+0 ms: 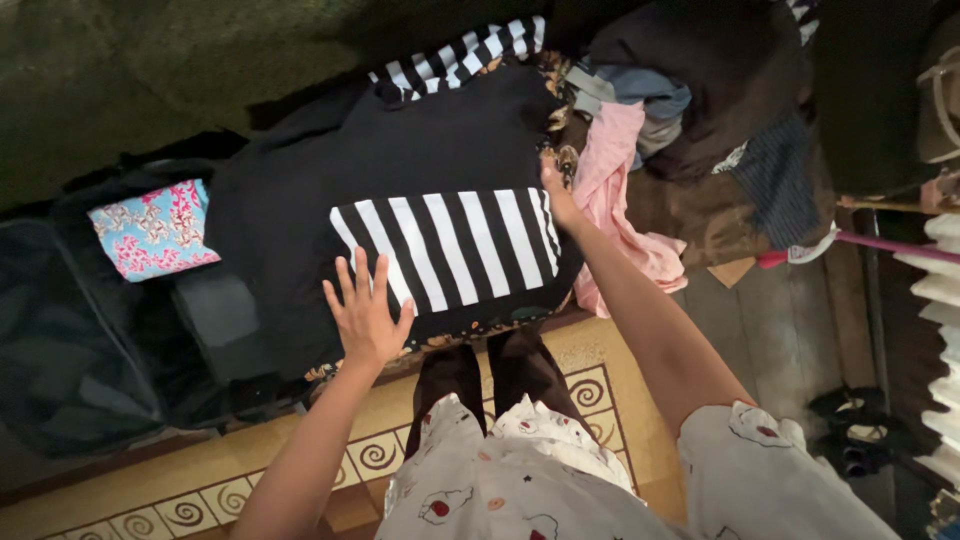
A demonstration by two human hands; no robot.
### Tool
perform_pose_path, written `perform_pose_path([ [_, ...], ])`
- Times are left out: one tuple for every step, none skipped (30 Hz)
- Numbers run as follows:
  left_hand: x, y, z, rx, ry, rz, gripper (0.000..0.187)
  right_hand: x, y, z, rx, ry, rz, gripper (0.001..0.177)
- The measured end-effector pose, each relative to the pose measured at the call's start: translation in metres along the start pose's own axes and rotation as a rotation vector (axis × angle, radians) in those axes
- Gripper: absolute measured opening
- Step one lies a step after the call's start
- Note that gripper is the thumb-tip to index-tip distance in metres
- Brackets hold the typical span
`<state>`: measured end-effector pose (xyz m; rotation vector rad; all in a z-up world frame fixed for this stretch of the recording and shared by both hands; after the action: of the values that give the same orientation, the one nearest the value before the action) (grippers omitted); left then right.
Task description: The person folds several items of clothing, including a blue floral patterned cloth and a black-and-white striped shirt, and places them into an open black suitcase.
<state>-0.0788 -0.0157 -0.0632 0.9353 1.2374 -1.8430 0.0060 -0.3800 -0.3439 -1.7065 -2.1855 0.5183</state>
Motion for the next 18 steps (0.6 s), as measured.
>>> perform_pose_path([
  [-0.001, 0.001, 0.000, 0.001, 0.000, -0.002, 0.081, -0.010, 0.002, 0.005, 0.090, -0.095, 0.067, 0.068],
  [-0.001, 0.000, 0.000, 0.001, -0.001, -0.009, 0.082, -0.021, -0.001, 0.008, 0.183, -0.190, 0.133, 0.068],
  [-0.001, -0.001, 0.000, -0.001, -0.005, -0.018, 0.082, -0.028, -0.003, -0.007, 0.050, -0.154, 0.193, 0.067],
  [-0.002, 0.000, 0.000, -0.004, -0.009, -0.023, 0.082, -0.035, -0.005, -0.025, -0.087, -0.118, 0.250, 0.066],
  [-0.003, 0.000, 0.000, -0.007, -0.013, -0.027, 0.081, -0.050, -0.016, -0.040, -0.151, -0.117, 0.427, 0.063],
  [-0.004, 0.001, 0.000, -0.006, -0.013, -0.026, 0.082, -0.058, -0.026, -0.056, -0.196, -0.161, 0.553, 0.060],
  [-0.005, 0.002, 0.001, -0.005, -0.013, -0.024, 0.082, -0.060, -0.037, -0.075, -0.250, -0.205, 0.634, 0.058],
  [-0.006, 0.000, 0.001, -0.007, -0.013, -0.024, 0.083, -0.055, -0.048, -0.098, -0.304, -0.252, 0.685, 0.056],
  [-0.006, 0.000, 0.000, -0.011, -0.016, -0.035, 0.082, -0.043, -0.055, -0.133, -0.366, -0.320, 0.653, 0.053],
  [-0.005, 0.001, -0.001, -0.018, -0.020, -0.047, 0.082, -0.026, -0.061, -0.170, -0.426, -0.391, 0.615, 0.051],
  [-0.005, 0.001, -0.003, -0.025, -0.024, -0.059, 0.081, -0.009, -0.067, -0.208, -0.480, -0.469, 0.560, 0.050],
  [-0.007, 0.000, -0.002, -0.012, -0.038, -0.043, 0.081, 0.014, -0.068, -0.245, -0.527, -0.548, 0.482, 0.048],
  [-0.009, -0.001, -0.002, 0.001, -0.051, -0.027, 0.081, 0.039, -0.069, -0.277, -0.561, -0.622, 0.388, 0.047],
  [-0.011, -0.003, -0.001, 0.013, -0.064, -0.009, 0.081, 0.069, -0.071, -0.301, -0.583, -0.693, 0.282, 0.046],
  [-0.014, -0.006, -0.002, 0.018, -0.073, 0.009, 0.081, 0.103, -0.076, -0.323, -0.645, -0.783, 0.180, 0.048],
  [-0.017, -0.008, -0.002, 0.025, -0.084, 0.025, 0.081, 0.139, -0.073, -0.325, -0.553, -0.873, 0.052, 0.053],
  [-0.020, -0.011, -0.002, 0.032, -0.094, 0.041, 0.081, 0.174, -0.073, -0.321, -0.460, -0.962, -0.076, 0.058],
  [-0.021, -0.011, -0.002, 0.034, -0.106, 0.034, 0.081, 0.202, -0.075, -0.322, -0.475, -1.087, -0.162, 0.059],
])
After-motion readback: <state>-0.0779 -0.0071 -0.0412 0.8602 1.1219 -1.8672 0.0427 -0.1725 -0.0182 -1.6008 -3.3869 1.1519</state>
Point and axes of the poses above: each hand's wrist, its own y-axis towards the middle knuckle, its own x-axis out of the palm, z = x × y, the point moved 9 cm from there along y, towards the middle knuckle, and after that the axes turned 13 degrees about -z, right-handed, at the moved point
